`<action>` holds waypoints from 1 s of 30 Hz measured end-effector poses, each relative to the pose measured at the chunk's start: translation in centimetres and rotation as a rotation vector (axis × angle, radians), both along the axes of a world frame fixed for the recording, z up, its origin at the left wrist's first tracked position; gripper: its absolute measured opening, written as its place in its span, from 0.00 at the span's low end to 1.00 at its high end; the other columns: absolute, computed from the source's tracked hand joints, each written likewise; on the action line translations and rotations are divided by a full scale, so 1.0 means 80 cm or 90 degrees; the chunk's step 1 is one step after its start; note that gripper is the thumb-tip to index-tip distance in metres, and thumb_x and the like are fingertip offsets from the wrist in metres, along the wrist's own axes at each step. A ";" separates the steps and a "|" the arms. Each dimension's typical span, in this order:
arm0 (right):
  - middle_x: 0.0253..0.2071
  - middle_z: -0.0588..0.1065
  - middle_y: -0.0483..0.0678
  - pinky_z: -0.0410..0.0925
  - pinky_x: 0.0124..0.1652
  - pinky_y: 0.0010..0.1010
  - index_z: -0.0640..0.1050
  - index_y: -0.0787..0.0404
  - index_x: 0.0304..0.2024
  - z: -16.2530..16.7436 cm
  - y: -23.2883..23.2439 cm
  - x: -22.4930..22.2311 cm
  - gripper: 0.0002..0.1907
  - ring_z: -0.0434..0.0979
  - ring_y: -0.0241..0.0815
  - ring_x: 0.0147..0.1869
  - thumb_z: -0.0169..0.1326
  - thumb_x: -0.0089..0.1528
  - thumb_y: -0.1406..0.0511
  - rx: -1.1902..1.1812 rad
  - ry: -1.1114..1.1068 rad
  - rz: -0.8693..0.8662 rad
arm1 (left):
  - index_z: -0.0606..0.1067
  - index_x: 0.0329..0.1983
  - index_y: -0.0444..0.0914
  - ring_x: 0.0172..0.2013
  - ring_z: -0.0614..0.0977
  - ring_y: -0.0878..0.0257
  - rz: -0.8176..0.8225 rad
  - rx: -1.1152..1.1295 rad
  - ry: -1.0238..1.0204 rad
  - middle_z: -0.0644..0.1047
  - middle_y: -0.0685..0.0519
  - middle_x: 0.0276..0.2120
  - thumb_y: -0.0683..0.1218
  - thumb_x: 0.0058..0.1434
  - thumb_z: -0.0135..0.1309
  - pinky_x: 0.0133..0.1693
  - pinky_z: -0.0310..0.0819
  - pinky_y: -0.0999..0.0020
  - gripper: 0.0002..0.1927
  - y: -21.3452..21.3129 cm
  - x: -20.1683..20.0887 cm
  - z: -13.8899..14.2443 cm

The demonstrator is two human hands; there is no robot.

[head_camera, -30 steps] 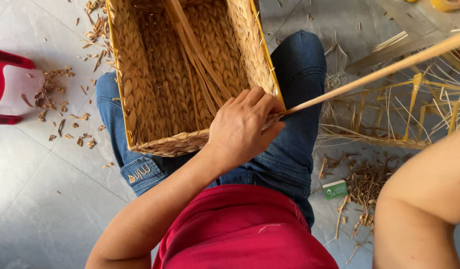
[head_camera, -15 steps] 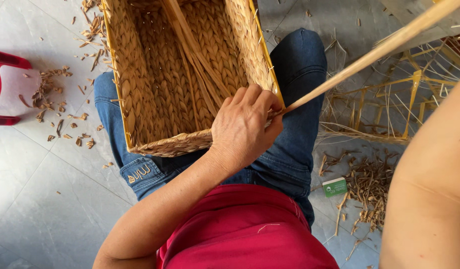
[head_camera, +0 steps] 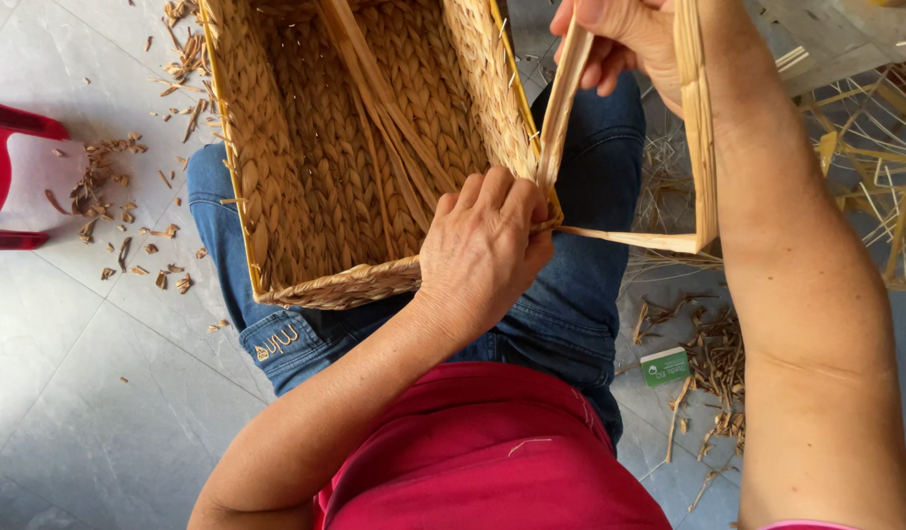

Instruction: The person sits on the floor with a woven basket on their lap and weaves flat natural-fiber strands around the basket's rim, tucking and tightening the strands by hand. They briefly cut a strand with yellow-handled scissors and continue folding and securing the weave along the edge.

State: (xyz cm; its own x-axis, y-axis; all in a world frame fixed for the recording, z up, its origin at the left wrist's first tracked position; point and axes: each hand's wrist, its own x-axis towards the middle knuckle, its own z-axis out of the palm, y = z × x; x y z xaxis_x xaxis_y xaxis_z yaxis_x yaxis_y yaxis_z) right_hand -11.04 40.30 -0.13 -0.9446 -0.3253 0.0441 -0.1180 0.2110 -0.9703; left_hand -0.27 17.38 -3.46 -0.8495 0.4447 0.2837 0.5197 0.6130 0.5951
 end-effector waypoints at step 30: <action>0.32 0.79 0.49 0.69 0.25 0.20 0.82 0.67 0.46 -0.034 -0.035 -0.014 0.14 0.77 0.32 0.28 0.54 0.71 0.62 0.122 -0.123 0.052 | 0.73 0.44 0.38 0.46 0.77 0.46 -0.088 0.114 -0.104 0.73 0.46 0.40 0.40 0.51 0.58 0.49 0.73 0.54 0.16 -0.014 -0.006 0.009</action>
State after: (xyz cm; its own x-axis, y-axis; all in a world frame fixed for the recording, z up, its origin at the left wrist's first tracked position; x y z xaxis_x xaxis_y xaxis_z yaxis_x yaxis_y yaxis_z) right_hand -12.18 37.52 -2.81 -0.8999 -0.3855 -0.2040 0.0411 0.3907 -0.9196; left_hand -0.77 16.29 -2.78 -0.8253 0.5146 0.2325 0.4793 0.4209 0.7701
